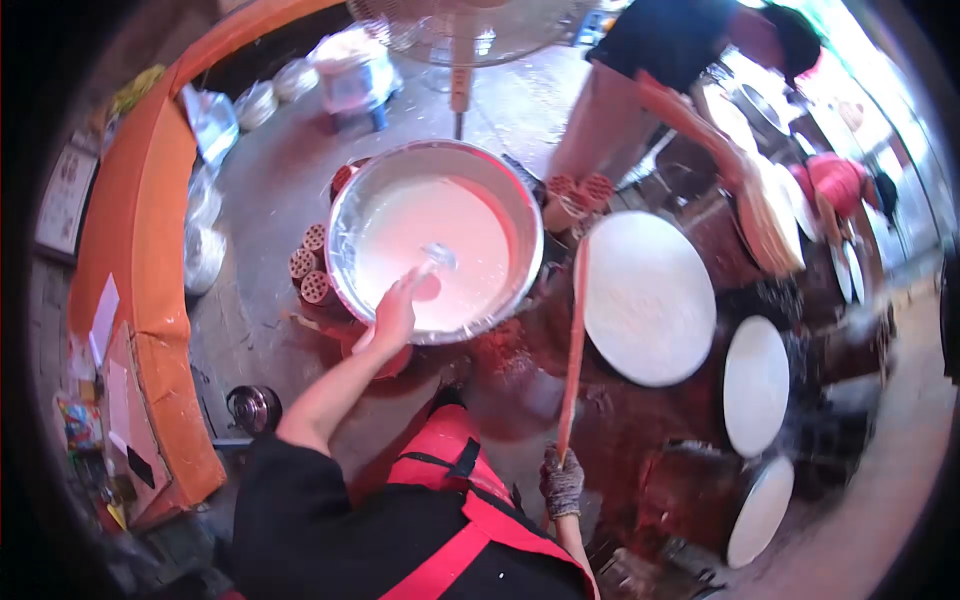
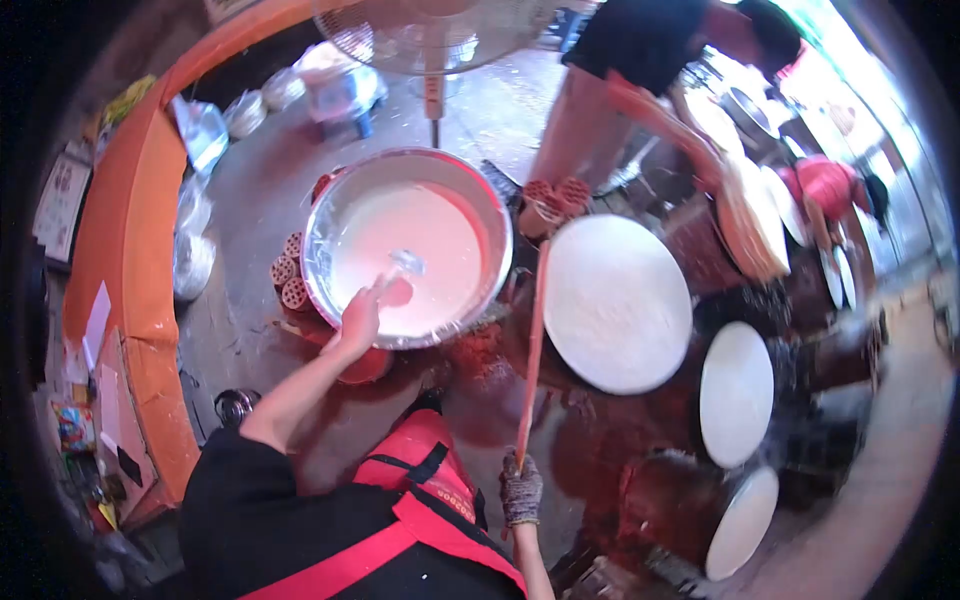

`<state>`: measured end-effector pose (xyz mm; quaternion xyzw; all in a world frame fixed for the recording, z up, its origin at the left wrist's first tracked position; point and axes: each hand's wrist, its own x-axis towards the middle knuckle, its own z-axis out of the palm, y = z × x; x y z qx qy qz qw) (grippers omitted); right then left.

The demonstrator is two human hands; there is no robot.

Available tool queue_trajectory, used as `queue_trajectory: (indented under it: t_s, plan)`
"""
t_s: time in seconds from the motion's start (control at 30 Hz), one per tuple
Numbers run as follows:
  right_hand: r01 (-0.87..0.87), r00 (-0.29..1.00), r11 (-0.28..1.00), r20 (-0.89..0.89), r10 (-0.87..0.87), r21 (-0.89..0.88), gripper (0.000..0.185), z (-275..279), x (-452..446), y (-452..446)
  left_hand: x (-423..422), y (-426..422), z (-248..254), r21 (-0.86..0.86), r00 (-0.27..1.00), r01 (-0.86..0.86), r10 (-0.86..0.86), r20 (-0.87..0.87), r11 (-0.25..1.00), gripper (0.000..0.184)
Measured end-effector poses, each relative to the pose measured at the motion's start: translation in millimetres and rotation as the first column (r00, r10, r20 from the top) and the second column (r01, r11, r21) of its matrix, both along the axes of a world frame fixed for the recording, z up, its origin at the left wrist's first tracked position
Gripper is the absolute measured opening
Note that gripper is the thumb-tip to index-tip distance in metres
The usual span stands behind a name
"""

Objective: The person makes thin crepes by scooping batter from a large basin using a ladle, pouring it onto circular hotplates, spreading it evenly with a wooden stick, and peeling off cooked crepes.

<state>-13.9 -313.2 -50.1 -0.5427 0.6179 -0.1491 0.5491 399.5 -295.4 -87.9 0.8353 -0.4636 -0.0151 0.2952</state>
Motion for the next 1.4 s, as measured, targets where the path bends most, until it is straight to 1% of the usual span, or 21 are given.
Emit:
queue_trajectory:
  t_s: [0.07, 0.1, 0.17, 0.23, 0.27, 0.3, 0.37, 0.4, 0.43, 0.47, 0.5, 0.53, 0.73, 0.77, 0.87, 0.97, 1.07, 1.2, 1.23, 1.33, 1.4]
  plan:
    - [-0.244, 0.946, 0.968, -0.209, 0.249, 0.052, 0.033, 3.0, 55.5, -27.1, 59.4, -12.9, -46.9, 0.299, 0.91, 0.321, -0.38, 0.166, 0.899, 0.041]
    - [-0.296, 0.938, 0.949, -0.153, 0.31, 0.104, 0.035, 4.4, 83.2, -42.9, 84.8, -23.7, -43.9, 0.403, 0.848, 0.402, -0.501, 0.175, 0.822, 0.039]
    - [-0.526, 0.849, 0.813, -0.204, 0.487, -0.251, 0.037, 13.1, 141.1, -78.1, 121.7, -49.3, -34.7, 0.581, 0.685, 0.515, -0.71, 0.164, 0.63, 0.036]
    - [-0.657, 0.748, 0.617, -0.272, 0.606, -0.433, 0.043, 13.5, 189.6, -107.5, 126.0, -57.3, -50.9, 0.466, 0.957, 0.234, -0.288, 0.046, 0.853, 0.034]
    - [-0.699, 0.702, 0.546, -0.296, 0.648, -0.462, 0.048, 5.1, 212.7, -120.9, 125.9, -60.5, -63.0, 0.429, 0.999, 0.048, -0.042, -0.024, 0.902, 0.034]
    - [-0.718, 0.69, 0.559, -0.325, 0.646, -0.415, 0.05, -10.3, 236.5, -131.9, 113.0, -67.0, -125.6, 0.421, 0.82, -0.216, 0.398, -0.412, 0.881, 0.044]
    - [-0.75, 0.661, 0.58, -0.386, 0.643, -0.318, 0.054, -46.9, 265.1, -146.8, 79.2, -91.4, -121.2, 0.616, 0.732, -0.087, 0.47, -0.494, 0.783, 0.041]
    - [-0.746, 0.665, 0.625, -0.312, 0.679, -0.231, 0.057, -54.5, 266.0, -149.8, 64.8, -106.9, -126.6, 0.254, 0.118, -0.171, 0.275, -0.954, 0.952, 0.027]
    - [-0.737, 0.674, 0.661, -0.233, 0.701, -0.144, 0.061, -60.2, 267.2, -153.1, 50.7, -122.5, -131.3, 0.185, -0.547, -0.434, -0.094, -0.832, 0.882, 0.013]
    - [-0.724, 0.686, 0.687, -0.155, 0.711, -0.055, 0.064, -67.6, 264.5, -155.2, 46.9, -129.0, -132.1, 0.294, -0.766, -0.419, -0.16, -0.622, 0.859, 0.009]
    - [-0.75, 0.662, 0.623, -0.24, 0.71, -0.224, 0.074, -78.0, 254.9, -152.3, 44.8, -136.1, -133.6, 0.384, -0.904, -0.37, -0.234, -0.358, 0.846, 0.005]
    - [-0.768, 0.637, 0.615, -0.305, 0.708, -0.179, 0.074, -85.9, 239.8, -152.8, 41.4, -143.9, -134.3, 0.45, -0.952, -0.293, -0.299, -0.061, 0.843, 0.002]
    - [-0.789, 0.613, 0.568, -0.343, 0.711, -0.233, 0.07, -15.1, 170.0, -153.7, 4.1, -171.4, -4.3, 0.353, -0.823, -0.557, -0.439, -0.361, 0.752, 0.012]
    - [-0.798, 0.601, 0.558, -0.359, 0.714, -0.226, 0.072, -4.4, 161.4, -155.8, 0.2, -170.4, 24.2, 0.355, -0.816, -0.574, -0.476, -0.329, 0.738, 0.013]
    - [-0.84, 0.535, 0.511, -0.43, 0.728, -0.18, 0.081, 21.5, 135.7, -162.3, -15.6, -161.9, 78.0, 0.176, -0.694, -0.697, -0.593, -0.409, 0.695, 0.01]
    - [-0.87, 0.478, 0.483, -0.419, 0.772, -0.103, 0.079, 68.4, 120.6, -169.6, -21.5, -153.4, 133.3, 0.008, -0.572, -0.712, -0.573, -0.587, 0.702, 0.021]
    - [-0.767, 0.593, 0.428, -0.271, 0.758, -0.479, 0.073, 82.8, 101.7, -174.4, -26.4, -136.9, 220.1, -0.088, -0.4, -0.671, -0.459, -0.793, 0.736, 0.027]
    - [-0.583, 0.632, 0.37, -0.116, 0.766, -0.723, 0.066, 125.4, 95.0, -188.2, -11.0, -109.7, 322.0, -0.211, -0.137, -0.582, -0.351, -0.926, 0.786, 0.029]
    - [-0.523, 0.665, 0.366, -0.101, 0.74, -0.769, 0.059, 137.3, 94.4, -189.8, -16.8, -102.7, 344.9, -0.283, 0.081, -0.534, -0.285, -0.955, 0.797, 0.028]
    - [-0.485, 0.753, 0.252, -0.253, 0.607, -0.837, 0.059, 140.3, 98.4, -193.0, 2.7, -92.0, 348.7, -0.201, 0.235, -0.405, -0.111, -0.966, 0.892, 0.025]
    - [-0.544, 0.778, 0.288, -0.345, 0.524, -0.788, 0.06, 129.3, 111.8, -176.7, 24.0, -92.7, 318.7, -0.029, 0.004, -0.359, -0.03, -1.0, 0.933, 0.028]
